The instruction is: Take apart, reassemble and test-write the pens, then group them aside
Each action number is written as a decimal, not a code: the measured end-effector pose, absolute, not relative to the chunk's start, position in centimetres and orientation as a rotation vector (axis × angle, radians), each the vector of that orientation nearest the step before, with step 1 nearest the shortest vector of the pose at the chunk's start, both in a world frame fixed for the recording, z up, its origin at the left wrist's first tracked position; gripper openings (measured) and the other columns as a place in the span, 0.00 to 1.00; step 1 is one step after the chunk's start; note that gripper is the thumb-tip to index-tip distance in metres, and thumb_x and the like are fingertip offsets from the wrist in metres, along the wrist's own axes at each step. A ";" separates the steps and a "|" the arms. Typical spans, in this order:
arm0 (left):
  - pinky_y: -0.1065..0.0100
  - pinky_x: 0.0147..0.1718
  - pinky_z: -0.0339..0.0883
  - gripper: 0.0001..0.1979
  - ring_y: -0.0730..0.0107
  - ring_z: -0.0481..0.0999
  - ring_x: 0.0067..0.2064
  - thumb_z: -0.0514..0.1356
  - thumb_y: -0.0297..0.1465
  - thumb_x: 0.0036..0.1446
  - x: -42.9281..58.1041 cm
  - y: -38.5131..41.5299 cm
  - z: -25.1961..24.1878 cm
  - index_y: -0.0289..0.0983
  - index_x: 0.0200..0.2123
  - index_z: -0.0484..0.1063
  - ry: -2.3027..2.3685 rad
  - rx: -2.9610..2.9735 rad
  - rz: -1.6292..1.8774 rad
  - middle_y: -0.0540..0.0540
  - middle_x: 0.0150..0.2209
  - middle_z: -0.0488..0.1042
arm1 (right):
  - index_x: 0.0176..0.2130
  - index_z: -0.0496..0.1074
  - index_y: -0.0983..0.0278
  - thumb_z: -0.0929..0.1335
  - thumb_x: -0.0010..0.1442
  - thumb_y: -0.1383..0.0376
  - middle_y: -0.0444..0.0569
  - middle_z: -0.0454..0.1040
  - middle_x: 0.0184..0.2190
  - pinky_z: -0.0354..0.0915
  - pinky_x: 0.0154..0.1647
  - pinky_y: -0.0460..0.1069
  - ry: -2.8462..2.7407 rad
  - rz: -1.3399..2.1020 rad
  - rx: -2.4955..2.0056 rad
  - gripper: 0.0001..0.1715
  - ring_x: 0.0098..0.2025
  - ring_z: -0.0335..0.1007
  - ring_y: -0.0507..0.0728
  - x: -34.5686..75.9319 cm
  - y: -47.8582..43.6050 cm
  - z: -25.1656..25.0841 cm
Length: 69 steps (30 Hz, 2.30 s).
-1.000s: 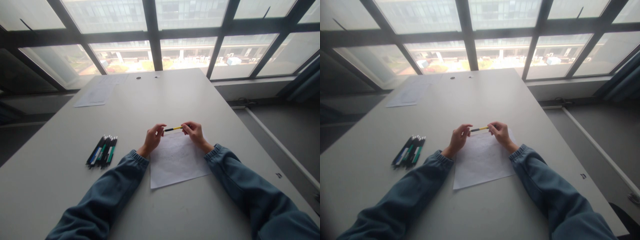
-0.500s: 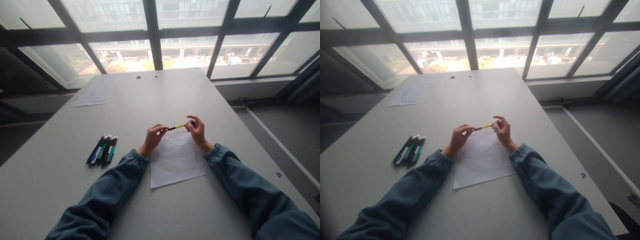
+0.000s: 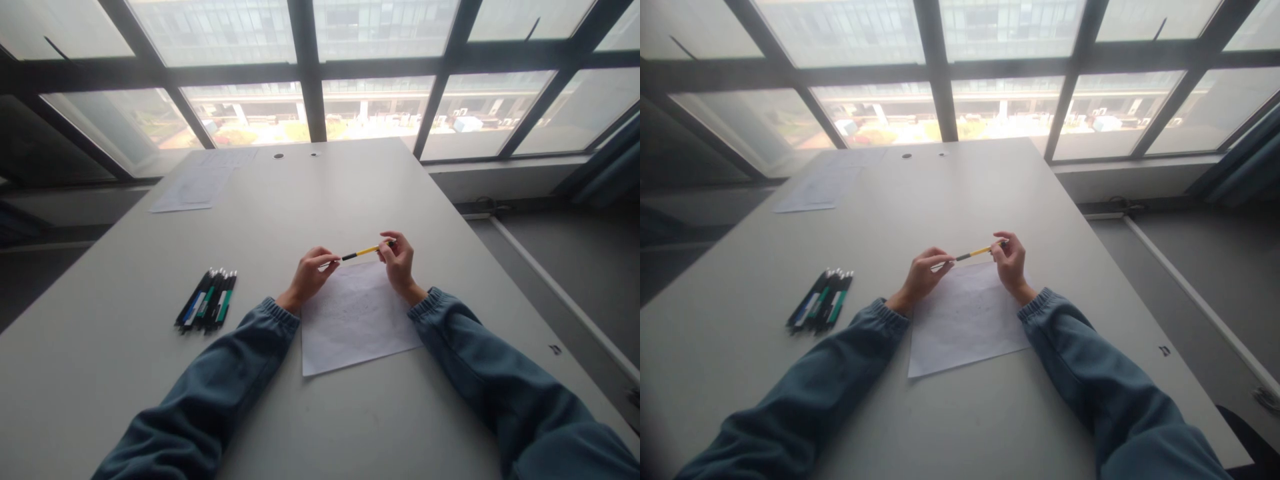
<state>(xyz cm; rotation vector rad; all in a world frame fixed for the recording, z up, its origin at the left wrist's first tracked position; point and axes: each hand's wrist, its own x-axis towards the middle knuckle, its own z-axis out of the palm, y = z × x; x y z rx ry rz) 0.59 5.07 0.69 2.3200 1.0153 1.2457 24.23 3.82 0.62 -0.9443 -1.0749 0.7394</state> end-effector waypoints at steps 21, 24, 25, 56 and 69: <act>0.67 0.36 0.67 0.13 0.70 0.74 0.32 0.54 0.36 0.70 -0.7 3.6 2.5 0.37 0.45 0.76 1.496 2.057 1.386 0.49 0.30 0.76 | 0.34 0.79 0.63 0.69 0.56 0.64 0.45 0.77 0.25 0.65 0.30 0.49 -1.282 0.819 -1.056 0.07 0.28 0.71 0.54 24.5 4.0 0.3; 0.63 0.43 0.69 0.10 0.66 0.74 0.38 0.56 0.34 0.68 -1.4 3.0 2.1 0.38 0.46 0.75 1.429 2.244 1.223 0.47 0.35 0.76 | 0.33 0.80 0.62 0.69 0.57 0.64 0.46 0.80 0.30 0.62 0.31 0.49 -1.487 0.721 -1.117 0.08 0.29 0.69 0.53 24.4 3.7 0.2; 0.62 0.45 0.69 0.08 0.64 0.74 0.40 0.57 0.34 0.67 -1.8 2.8 2.0 0.39 0.43 0.75 1.384 2.311 1.160 0.46 0.36 0.76 | 0.34 0.80 0.62 0.69 0.58 0.65 0.46 0.81 0.31 0.62 0.31 0.49 -1.547 0.677 -1.132 0.08 0.29 0.68 0.53 24.4 3.7 0.1; 0.55 0.49 0.69 0.09 0.57 0.72 0.44 0.62 0.36 0.63 -4.8 4.4 0.2 0.41 0.42 0.82 1.617 2.377 0.947 0.43 0.41 0.78 | 0.31 0.75 0.61 0.68 0.64 0.68 0.49 0.78 0.33 0.66 0.45 0.54 -2.066 0.358 -0.991 0.09 0.38 0.70 0.58 24.2 3.0 0.9; 0.56 0.47 0.69 0.06 0.58 0.73 0.43 0.63 0.32 0.62 -4.5 4.7 0.3 0.40 0.35 0.80 1.585 2.408 0.924 0.44 0.39 0.78 | 0.28 0.73 0.60 0.65 0.68 0.64 0.49 0.76 0.30 0.65 0.44 0.55 -1.868 0.289 -1.107 0.16 0.37 0.68 0.59 24.2 3.4 0.9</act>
